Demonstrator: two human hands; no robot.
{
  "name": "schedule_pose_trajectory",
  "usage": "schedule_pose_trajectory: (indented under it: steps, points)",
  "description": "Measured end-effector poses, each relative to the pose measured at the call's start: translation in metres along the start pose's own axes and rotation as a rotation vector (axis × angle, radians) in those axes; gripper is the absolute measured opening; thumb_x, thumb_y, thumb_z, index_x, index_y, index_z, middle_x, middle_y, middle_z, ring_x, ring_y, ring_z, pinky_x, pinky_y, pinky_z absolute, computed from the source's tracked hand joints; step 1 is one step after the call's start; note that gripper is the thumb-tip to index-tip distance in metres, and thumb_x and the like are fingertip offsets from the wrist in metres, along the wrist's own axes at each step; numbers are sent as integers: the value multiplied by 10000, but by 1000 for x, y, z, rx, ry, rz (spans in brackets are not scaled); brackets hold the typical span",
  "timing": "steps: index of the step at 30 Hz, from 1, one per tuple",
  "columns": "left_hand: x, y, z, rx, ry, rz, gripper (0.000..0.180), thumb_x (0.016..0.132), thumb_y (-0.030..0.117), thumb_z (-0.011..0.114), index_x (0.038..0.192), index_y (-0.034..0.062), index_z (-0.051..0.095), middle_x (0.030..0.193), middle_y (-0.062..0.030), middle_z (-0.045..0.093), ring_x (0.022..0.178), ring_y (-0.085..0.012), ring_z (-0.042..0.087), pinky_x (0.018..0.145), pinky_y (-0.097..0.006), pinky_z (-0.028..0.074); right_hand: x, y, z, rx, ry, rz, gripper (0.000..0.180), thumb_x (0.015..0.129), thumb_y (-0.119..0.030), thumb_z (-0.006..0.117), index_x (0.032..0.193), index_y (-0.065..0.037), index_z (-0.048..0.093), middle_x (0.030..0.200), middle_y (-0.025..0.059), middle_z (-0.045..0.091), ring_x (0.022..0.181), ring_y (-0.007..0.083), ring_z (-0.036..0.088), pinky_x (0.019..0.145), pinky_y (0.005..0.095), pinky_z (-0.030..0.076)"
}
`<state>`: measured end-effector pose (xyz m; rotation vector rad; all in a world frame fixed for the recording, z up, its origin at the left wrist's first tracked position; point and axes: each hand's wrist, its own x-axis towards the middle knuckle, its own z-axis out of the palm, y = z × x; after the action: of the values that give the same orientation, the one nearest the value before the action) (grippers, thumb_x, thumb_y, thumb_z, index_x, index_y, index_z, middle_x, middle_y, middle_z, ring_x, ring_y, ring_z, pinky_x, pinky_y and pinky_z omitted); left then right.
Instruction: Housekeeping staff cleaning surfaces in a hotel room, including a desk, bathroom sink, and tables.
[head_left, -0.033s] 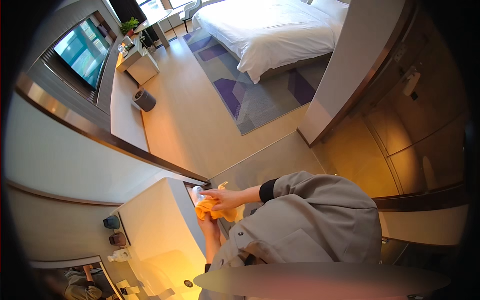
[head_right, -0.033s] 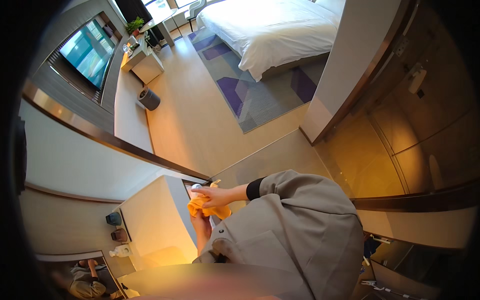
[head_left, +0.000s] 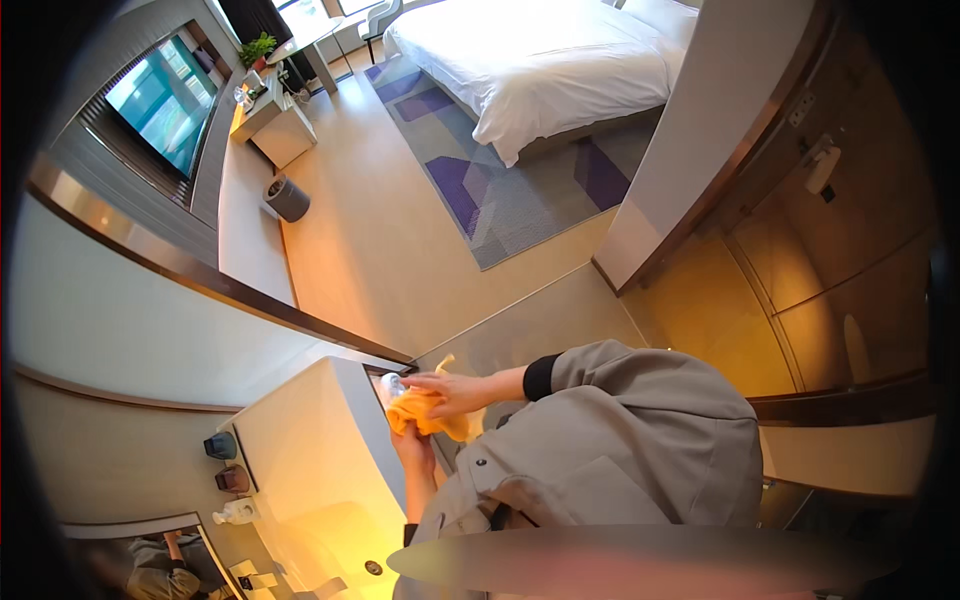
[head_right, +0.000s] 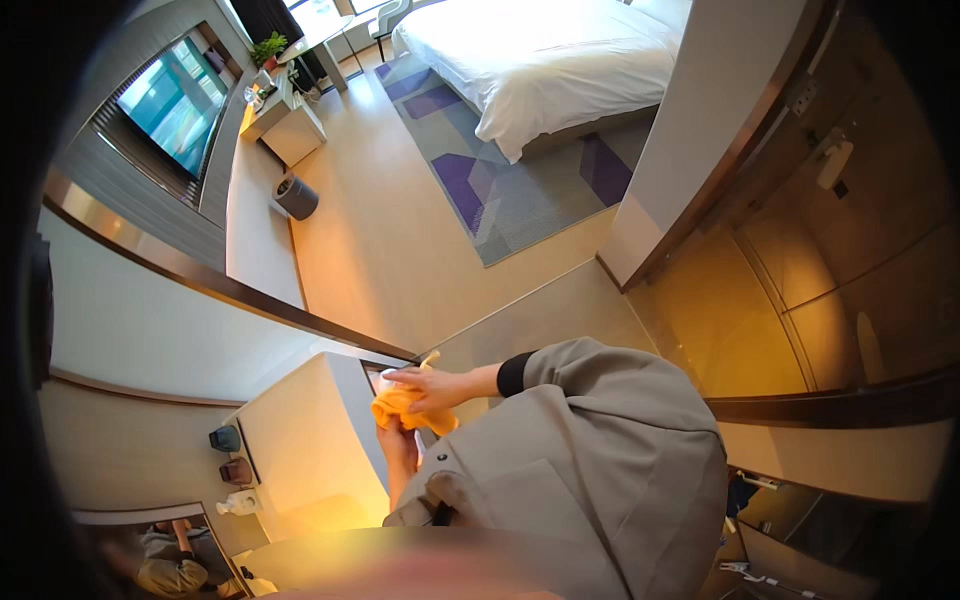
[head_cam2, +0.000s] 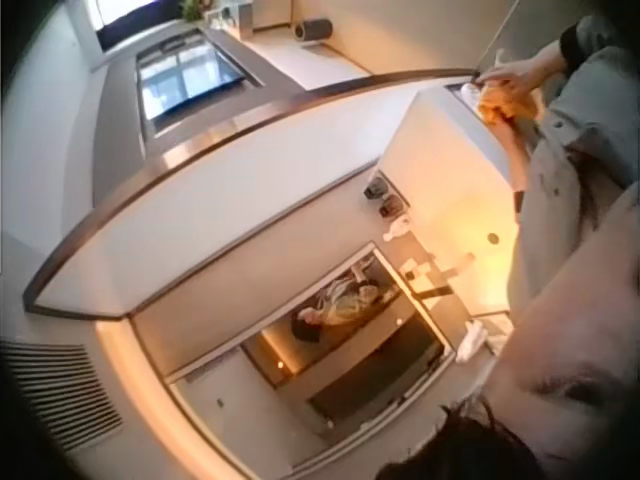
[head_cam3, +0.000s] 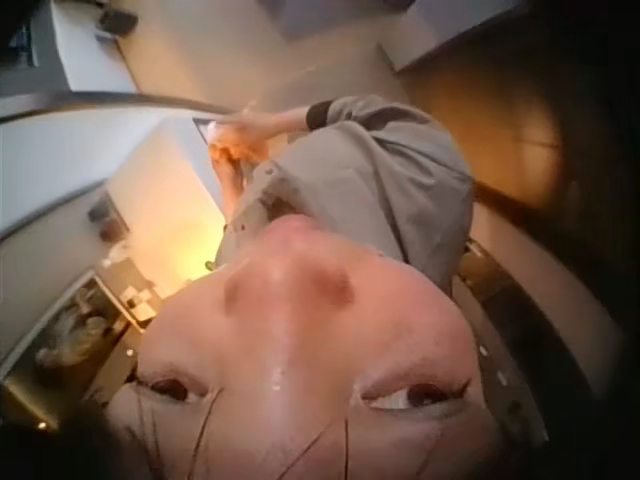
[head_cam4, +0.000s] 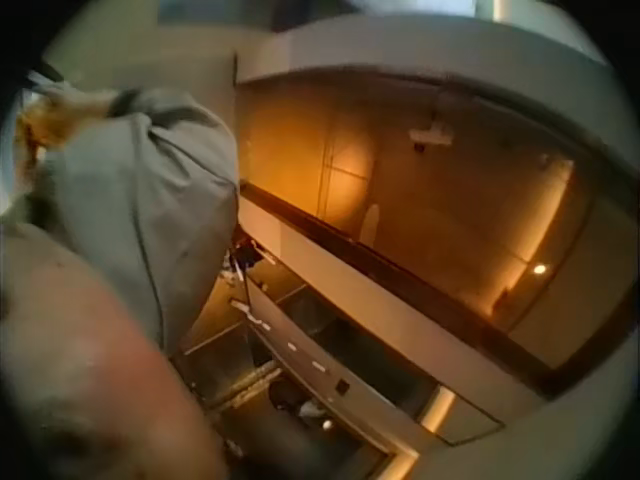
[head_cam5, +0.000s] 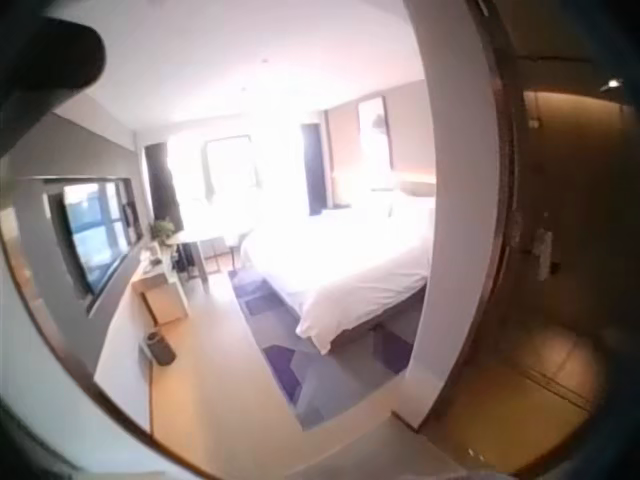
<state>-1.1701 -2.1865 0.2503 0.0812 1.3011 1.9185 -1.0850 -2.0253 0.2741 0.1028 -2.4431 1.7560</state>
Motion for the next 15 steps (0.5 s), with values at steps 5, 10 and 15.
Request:
schedule_pose_trajectory:
  steps: [5,10,15]
  points:
    - [54,1,65,98,-235,-118,283,908,74,442,1188,37,447,1118,-76,536,1009,-190,550,833,-299,472,-29,-9,-74,-186,100,-31,748,789,-145,632,1402,-187,204,1382,162,287,1256,337,307,976,379,356]
    - [114,-14,116,422,-154,-10,170,891,103,516,1011,4,586,841,-6,592,776,-114,550,697,-229,451,-20,24,-152,-211,129,248,523,846,-140,552,1334,-181,368,1077,186,580,933,321,587,802,361,473]
    - [198,5,129,590,-123,250,210,847,-1,507,1037,-19,596,928,-53,623,845,-134,587,762,-255,477,6,52,-229,-378,189,425,346,857,-160,532,1201,-128,526,887,156,643,801,301,628,754,350,494]
